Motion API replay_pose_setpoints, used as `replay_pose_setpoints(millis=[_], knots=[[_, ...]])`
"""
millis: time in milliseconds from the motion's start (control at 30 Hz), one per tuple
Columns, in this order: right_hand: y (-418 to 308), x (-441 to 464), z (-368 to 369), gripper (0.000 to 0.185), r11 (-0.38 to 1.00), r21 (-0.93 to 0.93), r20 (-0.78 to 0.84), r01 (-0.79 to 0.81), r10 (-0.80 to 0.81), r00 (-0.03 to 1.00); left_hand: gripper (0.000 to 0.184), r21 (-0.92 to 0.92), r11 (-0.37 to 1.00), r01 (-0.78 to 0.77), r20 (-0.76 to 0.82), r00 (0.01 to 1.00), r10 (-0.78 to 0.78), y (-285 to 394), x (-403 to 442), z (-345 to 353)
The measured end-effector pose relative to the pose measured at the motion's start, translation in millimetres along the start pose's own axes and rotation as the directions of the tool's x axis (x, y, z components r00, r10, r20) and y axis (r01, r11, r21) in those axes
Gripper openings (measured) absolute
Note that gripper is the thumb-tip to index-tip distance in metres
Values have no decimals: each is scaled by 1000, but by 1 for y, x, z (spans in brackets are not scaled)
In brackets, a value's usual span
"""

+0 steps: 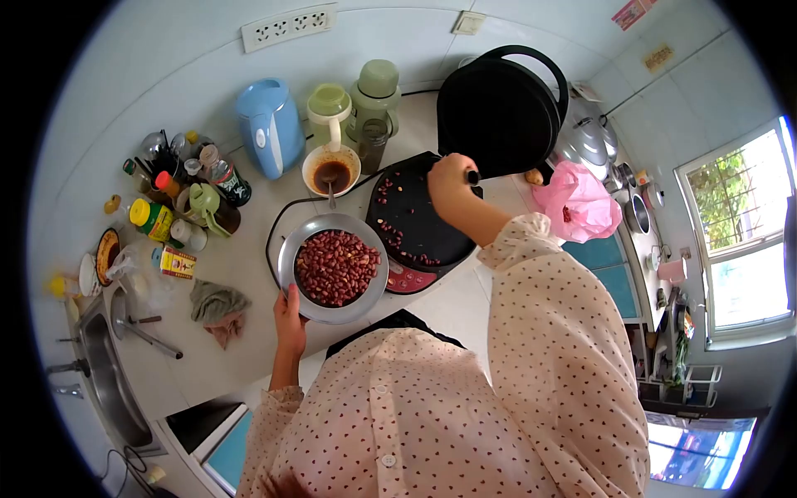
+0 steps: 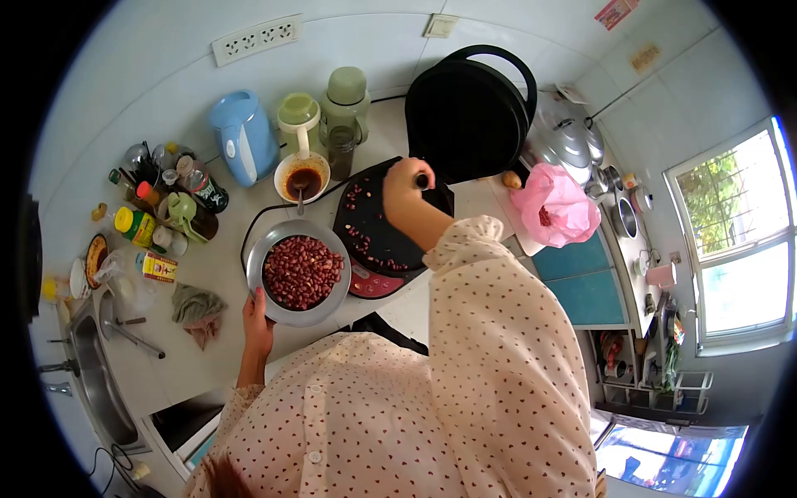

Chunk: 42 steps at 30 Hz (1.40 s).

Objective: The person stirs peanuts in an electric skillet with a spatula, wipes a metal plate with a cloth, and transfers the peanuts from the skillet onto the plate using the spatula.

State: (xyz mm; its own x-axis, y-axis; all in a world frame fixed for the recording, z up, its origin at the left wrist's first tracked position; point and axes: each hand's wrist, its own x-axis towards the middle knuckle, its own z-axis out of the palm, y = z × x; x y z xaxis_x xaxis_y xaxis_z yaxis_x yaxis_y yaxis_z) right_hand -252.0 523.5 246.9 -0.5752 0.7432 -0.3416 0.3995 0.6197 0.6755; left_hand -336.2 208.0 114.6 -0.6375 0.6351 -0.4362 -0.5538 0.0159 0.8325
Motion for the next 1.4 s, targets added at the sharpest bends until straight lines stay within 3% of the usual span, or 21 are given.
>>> replay_pose_setpoints(millis=[33,133,233,267,300,367,467,700,833,1033,1133,1300,1400], knots=[[-16,-4,-6,16,997,-68,-99,-36,29,995,45,-2,1000,-28,11,1000,28,2,-2,-4],[-44,-22,-35,18,966,-230,-52,118,-133,990,46,-23,998,-66,15,998,66,0,-5,-18],[-71,-47,-42,19,931,-354,-120,87,-138,983,46,-51,994,-93,14,996,94,-2,1,-27],[-79,-48,-30,17,900,-412,-114,145,-208,971,46,-58,994,-94,4,996,95,-3,2,-30],[-82,-66,-36,18,904,-423,-146,64,-137,980,46,-63,993,-95,1,995,96,-3,3,-32],[-84,-88,-32,16,894,-448,-233,30,-150,961,44,-66,993,-99,-2,995,99,-3,5,-35],[-80,-109,-15,18,887,-462,-228,28,-149,962,37,-90,994,-63,-6,998,62,2,4,-33],[-9,-135,2,14,964,-206,-289,169,-225,930,36,-87,995,-42,-30,999,40,-5,6,-27],[12,-87,21,6,973,-223,-390,-52,-41,920,40,-39,999,-18,-26,1000,17,-14,9,-32],[4,-46,27,8,976,-213,-310,-53,-16,950,44,-34,999,-4,-60,998,1,-9,0,-21],[-5,-75,16,11,969,-233,-284,86,-152,947,44,-25,1000,-4,-61,998,2,-11,-2,-21],[-5,-121,10,12,961,-212,-315,176,-238,919,44,-10,1000,-5,-48,999,4,-16,-2,-21],[25,-130,8,7,948,-31,-239,317,-315,919,42,-16,1000,4,-76,997,-5,-16,-3,-18]])
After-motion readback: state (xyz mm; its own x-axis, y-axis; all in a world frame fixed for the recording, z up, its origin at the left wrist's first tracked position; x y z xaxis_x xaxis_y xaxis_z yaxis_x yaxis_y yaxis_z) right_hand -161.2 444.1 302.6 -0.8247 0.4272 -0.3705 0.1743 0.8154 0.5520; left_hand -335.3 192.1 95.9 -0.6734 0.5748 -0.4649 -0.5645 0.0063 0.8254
